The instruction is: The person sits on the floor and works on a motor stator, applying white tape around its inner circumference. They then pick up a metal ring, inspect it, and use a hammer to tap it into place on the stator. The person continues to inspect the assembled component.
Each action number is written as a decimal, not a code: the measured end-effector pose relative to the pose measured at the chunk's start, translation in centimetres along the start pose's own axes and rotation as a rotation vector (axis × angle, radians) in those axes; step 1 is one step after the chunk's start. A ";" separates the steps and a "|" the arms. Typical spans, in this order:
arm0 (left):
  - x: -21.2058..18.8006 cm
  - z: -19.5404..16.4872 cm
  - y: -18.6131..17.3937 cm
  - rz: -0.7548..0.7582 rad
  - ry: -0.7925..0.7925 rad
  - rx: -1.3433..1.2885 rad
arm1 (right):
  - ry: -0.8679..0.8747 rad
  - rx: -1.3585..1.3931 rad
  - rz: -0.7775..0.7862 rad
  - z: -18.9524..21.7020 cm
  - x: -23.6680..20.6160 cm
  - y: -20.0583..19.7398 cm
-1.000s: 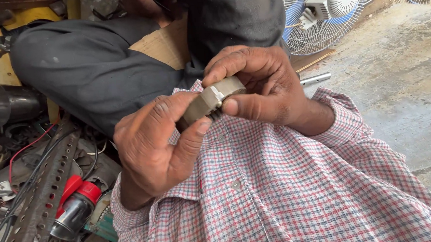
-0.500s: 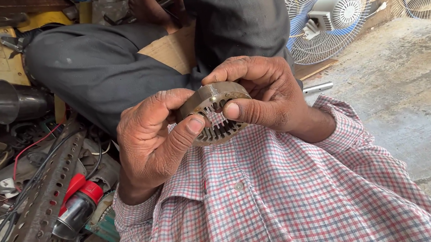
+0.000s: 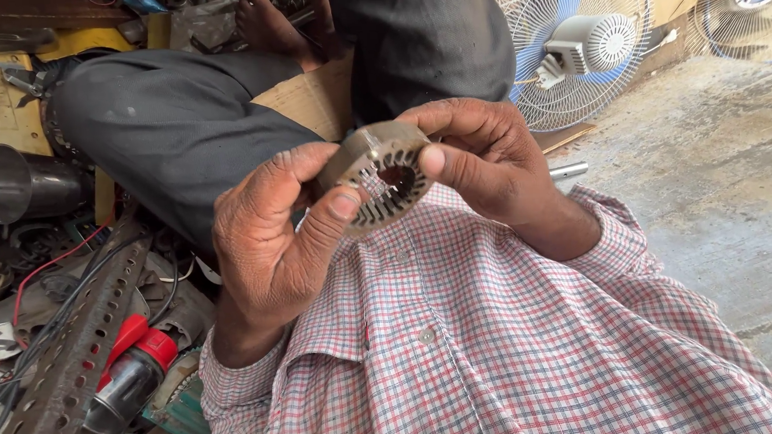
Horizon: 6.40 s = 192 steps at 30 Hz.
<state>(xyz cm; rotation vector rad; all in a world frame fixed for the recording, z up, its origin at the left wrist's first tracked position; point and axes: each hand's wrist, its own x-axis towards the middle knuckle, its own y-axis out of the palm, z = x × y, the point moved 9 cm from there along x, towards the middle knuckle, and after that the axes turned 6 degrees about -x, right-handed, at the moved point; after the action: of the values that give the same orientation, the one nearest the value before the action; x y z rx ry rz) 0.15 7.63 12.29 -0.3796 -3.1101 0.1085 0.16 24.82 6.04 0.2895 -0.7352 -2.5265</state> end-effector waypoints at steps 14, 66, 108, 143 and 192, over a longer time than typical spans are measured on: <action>-2.2 4.4 -0.9 -0.042 -0.045 -0.399 | 0.028 0.165 -0.001 -2.9 0.7 -2.1; -3.4 1.3 1.0 -0.169 0.635 0.779 | 0.002 -0.101 -0.051 -2.3 1.5 -1.7; -1.6 7.7 -2.4 -0.144 0.067 -0.652 | -0.113 -0.269 -0.026 -1.8 1.4 0.0; -1.7 8.1 -2.4 -0.215 0.014 -0.708 | 0.067 0.009 0.036 -3.5 3.0 -0.6; -0.4 7.1 -2.6 0.093 0.193 -1.305 | 0.108 -0.680 0.208 -12.3 6.4 -4.5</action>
<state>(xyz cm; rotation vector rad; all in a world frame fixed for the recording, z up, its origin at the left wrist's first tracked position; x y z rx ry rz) -0.21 4.57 5.35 -0.4457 -2.4824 -1.8176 -3.14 19.41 -7.09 0.1004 0.1484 -2.3710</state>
